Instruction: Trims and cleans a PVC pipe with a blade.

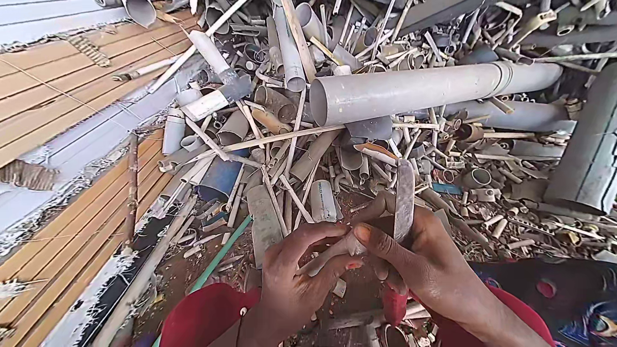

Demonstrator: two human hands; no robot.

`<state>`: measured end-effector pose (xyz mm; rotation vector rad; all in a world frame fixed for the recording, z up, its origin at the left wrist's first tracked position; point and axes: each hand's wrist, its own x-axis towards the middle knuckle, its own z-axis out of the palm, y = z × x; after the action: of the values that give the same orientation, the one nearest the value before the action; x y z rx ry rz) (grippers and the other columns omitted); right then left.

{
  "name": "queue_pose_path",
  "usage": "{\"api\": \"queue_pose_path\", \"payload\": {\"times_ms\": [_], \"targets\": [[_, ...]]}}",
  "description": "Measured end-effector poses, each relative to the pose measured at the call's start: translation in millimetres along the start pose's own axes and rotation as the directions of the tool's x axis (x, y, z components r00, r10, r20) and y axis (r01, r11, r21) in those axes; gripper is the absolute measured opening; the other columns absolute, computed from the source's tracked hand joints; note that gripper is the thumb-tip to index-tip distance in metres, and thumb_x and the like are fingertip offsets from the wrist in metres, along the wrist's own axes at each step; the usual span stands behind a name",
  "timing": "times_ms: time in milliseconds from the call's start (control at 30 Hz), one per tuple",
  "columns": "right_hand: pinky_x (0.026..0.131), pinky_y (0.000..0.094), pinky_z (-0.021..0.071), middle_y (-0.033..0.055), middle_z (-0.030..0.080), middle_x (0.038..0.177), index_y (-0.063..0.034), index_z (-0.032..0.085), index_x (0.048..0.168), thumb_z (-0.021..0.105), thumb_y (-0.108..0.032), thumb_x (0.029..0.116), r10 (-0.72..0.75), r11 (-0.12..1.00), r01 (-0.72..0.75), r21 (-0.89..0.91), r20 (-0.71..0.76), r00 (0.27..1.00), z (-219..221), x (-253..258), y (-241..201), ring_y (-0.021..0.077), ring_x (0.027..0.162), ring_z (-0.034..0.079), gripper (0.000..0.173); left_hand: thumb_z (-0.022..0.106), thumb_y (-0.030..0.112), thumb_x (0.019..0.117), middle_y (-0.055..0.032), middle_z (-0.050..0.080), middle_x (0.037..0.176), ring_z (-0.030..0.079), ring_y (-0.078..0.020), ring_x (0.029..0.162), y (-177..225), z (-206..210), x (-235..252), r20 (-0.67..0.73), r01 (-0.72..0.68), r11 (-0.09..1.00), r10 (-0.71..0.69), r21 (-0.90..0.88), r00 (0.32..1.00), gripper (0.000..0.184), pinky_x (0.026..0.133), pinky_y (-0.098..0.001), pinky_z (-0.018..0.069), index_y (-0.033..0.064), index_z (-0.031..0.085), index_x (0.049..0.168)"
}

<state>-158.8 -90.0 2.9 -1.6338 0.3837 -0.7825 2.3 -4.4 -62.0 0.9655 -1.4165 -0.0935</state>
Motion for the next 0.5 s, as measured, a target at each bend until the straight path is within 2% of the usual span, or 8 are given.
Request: {"api": "queue_pose_path", "payload": {"times_ms": [100, 167, 333, 433, 500], "targets": [[0.040, 0.0113, 0.0449, -0.0125, 0.062, 0.072, -0.0132, 0.060, 0.105, 0.059, -0.014, 0.0994, 0.022, 1.000, -0.022, -0.013, 0.009, 1.000, 0.6, 1.5, 6.7, -0.0064, 0.050, 0.054, 0.005, 0.070, 0.021, 0.0980, 0.0003, 0.076, 0.106, 0.071, -0.0006, 0.098, -0.2, -4.7, 1.8, 0.001, -0.078, 0.990, 0.079, 0.119, 0.997, 0.018, 0.084, -0.0146, 0.0596, 0.0048, 0.069, 0.106], [0.041, 0.0112, 0.0457, -0.0115, 0.064, 0.076, -0.0121, 0.060, 0.106, 0.058, -0.014, 0.1000, -0.004, 1.000, 0.004, -0.012, 0.015, 1.000, 1.8, 0.8, 11.9, -0.0064, 0.051, 0.054, 0.007, 0.065, 0.019, 0.1010, -0.0003, 0.077, 0.100, 0.071, 0.0022, 0.095, 1.1, -6.8, 3.5, 0.001, -0.054, 0.987, 0.055, 0.149, 0.999, 0.016, 0.083, -0.0120, 0.0578, 0.0037, 0.070, 0.101], [0.042, 0.0101, 0.0474, -0.0119, 0.063, 0.072, -0.0126, 0.059, 0.104, 0.058, -0.012, 0.1010, -0.116, 0.993, 0.116, 0.014, 0.047, 0.992, 5.9, -0.5, 19.0, -0.0072, 0.052, 0.056, 0.003, 0.054, 0.023, 0.1068, -0.0038, 0.069, 0.099, 0.066, 0.0034, 0.090, 3.6, -3.3, 0.4, 0.016, 0.044, 0.995, -0.046, 0.088, 0.999, 0.023, 0.077, -0.0101, 0.0559, 0.0011, 0.060, 0.105], [0.043, 0.0096, 0.0468, -0.0112, 0.064, 0.073, -0.0137, 0.060, 0.108, 0.060, -0.017, 0.1028, -0.114, 0.993, 0.110, 0.046, 0.107, 0.988, 3.9, 1.3, 18.9, -0.0070, 0.053, 0.057, 0.006, 0.049, 0.025, 0.1088, -0.0052, 0.063, 0.100, 0.061, 0.0025, 0.090, 4.6, -1.5, 0.1, 0.009, 0.017, 0.991, -0.018, 0.132, 1.000, 0.023, 0.074, -0.0088, 0.0507, 0.0025, 0.056, 0.106], [0.043, 0.0106, 0.0470, -0.0107, 0.065, 0.074, -0.0147, 0.061, 0.111, 0.062, -0.025, 0.1028, -0.074, 0.997, 0.068, 0.048, 0.145, 0.987, 0.7, 3.5, 19.9, -0.0058, 0.054, 0.058, 0.013, 0.048, 0.024, 0.1087, -0.0066, 0.064, 0.100, 0.063, 0.0003, 0.092, 3.4, -3.2, 1.5, 0.000, -0.032, 0.974, 0.033, 0.225, 0.999, 0.022, 0.075, -0.0098, 0.0523, 0.0036, 0.055, 0.107]]}}
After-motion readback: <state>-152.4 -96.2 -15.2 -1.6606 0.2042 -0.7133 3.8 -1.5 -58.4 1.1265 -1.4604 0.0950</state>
